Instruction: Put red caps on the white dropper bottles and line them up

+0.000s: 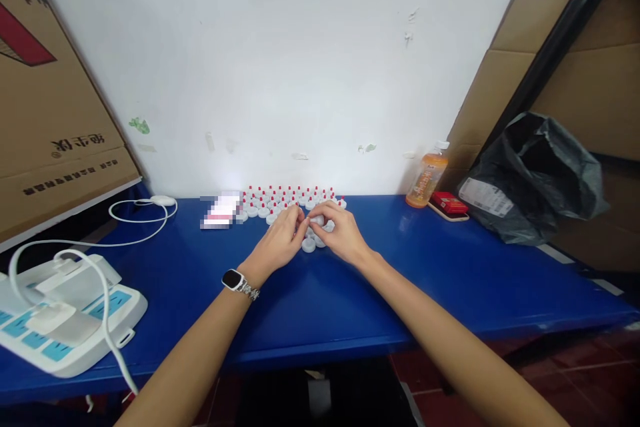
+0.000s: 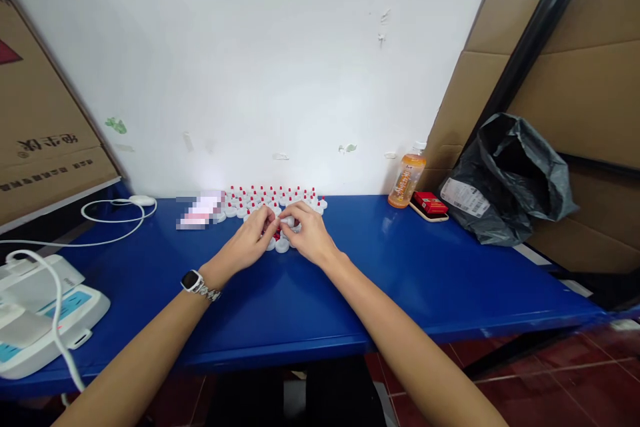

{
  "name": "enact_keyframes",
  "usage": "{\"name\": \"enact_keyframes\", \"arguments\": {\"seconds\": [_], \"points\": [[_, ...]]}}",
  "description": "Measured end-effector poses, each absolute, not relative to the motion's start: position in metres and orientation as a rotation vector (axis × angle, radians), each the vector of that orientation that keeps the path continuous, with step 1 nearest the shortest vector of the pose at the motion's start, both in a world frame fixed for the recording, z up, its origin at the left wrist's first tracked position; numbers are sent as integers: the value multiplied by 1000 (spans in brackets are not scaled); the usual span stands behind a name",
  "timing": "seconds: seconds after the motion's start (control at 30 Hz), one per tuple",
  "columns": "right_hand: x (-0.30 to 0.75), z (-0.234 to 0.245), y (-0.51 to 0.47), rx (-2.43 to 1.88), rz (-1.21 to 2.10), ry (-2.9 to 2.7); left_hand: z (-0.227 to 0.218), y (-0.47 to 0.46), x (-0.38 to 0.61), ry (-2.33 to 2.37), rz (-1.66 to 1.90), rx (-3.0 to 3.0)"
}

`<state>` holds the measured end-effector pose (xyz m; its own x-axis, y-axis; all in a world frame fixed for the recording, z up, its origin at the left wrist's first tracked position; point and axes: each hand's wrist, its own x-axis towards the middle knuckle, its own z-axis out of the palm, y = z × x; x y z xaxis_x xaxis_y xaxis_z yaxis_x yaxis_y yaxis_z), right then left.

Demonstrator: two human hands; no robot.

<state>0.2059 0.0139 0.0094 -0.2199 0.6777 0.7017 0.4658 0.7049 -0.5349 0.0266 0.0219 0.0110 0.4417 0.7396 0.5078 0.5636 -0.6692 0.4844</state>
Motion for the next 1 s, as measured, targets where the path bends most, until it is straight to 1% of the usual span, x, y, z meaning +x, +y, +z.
{"name": "enact_keyframes", "arguments": {"seconds": [0.17,0.4,0.53,0.63,0.7,0.87,0.93,1.0], "points": [[203,8,7,-877,258,-1804,16,16,27,1110,987,2542],[200,9,-1,-863,140,-1835,22,9,33,1068,1047,2609],[200,12,-2,-822,26,-1851,20,13,37,1096,1205,2386],[210,13,3,-900,-49,-1773,19,21,31,1212,1366,2071],[218,13,9,-971,-55,-1691,19,28,23,1274,1412,1997],[219,9,18,-1078,112,-1589,11,42,11,1338,1169,2454],[218,9,19,-1110,203,-1557,6,44,11,1398,1064,2522],[223,8,19,-1126,220,-1532,3,44,13,1424,1006,2541]]}}
